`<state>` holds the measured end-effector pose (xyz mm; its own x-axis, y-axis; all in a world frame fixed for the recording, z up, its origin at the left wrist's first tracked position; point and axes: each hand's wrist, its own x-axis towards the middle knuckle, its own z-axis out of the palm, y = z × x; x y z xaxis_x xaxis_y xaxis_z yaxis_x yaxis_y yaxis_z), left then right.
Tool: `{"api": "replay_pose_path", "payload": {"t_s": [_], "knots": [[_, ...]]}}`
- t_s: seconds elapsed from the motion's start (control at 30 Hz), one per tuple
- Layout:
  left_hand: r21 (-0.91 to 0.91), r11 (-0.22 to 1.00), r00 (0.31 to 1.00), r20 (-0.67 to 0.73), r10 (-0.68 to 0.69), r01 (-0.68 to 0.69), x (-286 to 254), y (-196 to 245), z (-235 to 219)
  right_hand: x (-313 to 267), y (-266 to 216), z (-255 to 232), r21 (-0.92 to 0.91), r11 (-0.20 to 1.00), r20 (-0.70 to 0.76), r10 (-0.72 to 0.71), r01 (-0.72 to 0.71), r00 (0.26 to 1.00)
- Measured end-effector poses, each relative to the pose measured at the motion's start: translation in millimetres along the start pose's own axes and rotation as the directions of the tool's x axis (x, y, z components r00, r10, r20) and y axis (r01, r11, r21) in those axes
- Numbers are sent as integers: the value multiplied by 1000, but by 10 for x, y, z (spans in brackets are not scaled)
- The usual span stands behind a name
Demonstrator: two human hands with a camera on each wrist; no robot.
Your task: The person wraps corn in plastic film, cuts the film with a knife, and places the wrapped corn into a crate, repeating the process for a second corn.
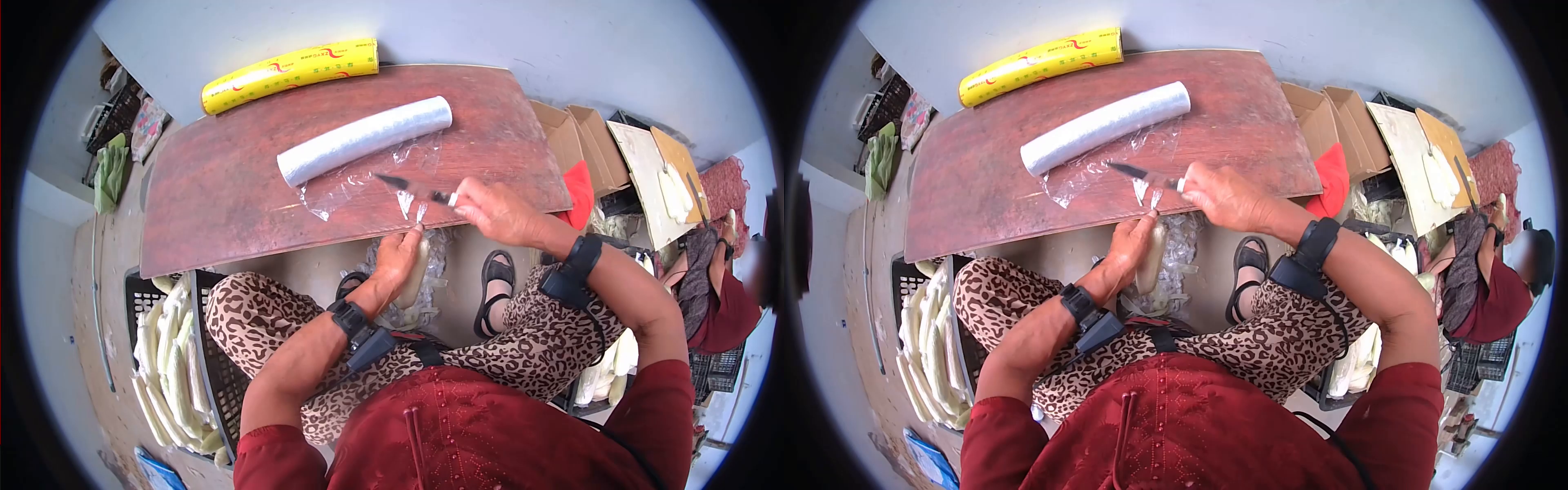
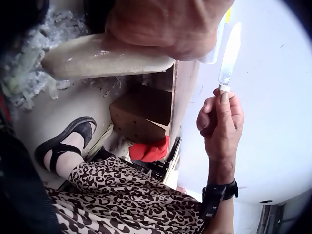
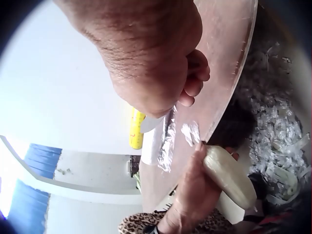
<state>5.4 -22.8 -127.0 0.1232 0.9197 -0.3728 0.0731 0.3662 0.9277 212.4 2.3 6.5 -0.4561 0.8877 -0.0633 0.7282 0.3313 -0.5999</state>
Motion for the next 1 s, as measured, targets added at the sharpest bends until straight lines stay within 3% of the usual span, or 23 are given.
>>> {"api": "replay_pose_path", "payload": {"t_s": [0.07, 0.27, 0.57, 0.77, 0.87, 1.0], "knots": [[-15, 1000, 1000, 18, 11, -11, -2, 5, -10, 23, 131, 218, 22, 998, 73, -56, 55, 996], [7, 999, 998, 60, -36, 35, 49, -52, -32, 26, 171, 330, 4, 1000, 155, 17, -18, 988], [-7, 1000, 998, 63, -15, 16, 42, -49, -30, 51, 129, 339, -58, 998, 178, -18, 29, 984], [-31, 999, 998, 58, -8, 10, 29, -43, -19, 67, 33, 267, -93, 993, 233, 88, -67, 969], [-10, 1000, 999, 50, -10, 11, 10, -14, -32, 74, 129, 266, -13, 1000, 136, 12, -11, 991], [1, 1000, 999, 40, 17, -17, 19, -29, -30, 65, 87, 243, -61, 997, 164, 46, -36, 985]]}}
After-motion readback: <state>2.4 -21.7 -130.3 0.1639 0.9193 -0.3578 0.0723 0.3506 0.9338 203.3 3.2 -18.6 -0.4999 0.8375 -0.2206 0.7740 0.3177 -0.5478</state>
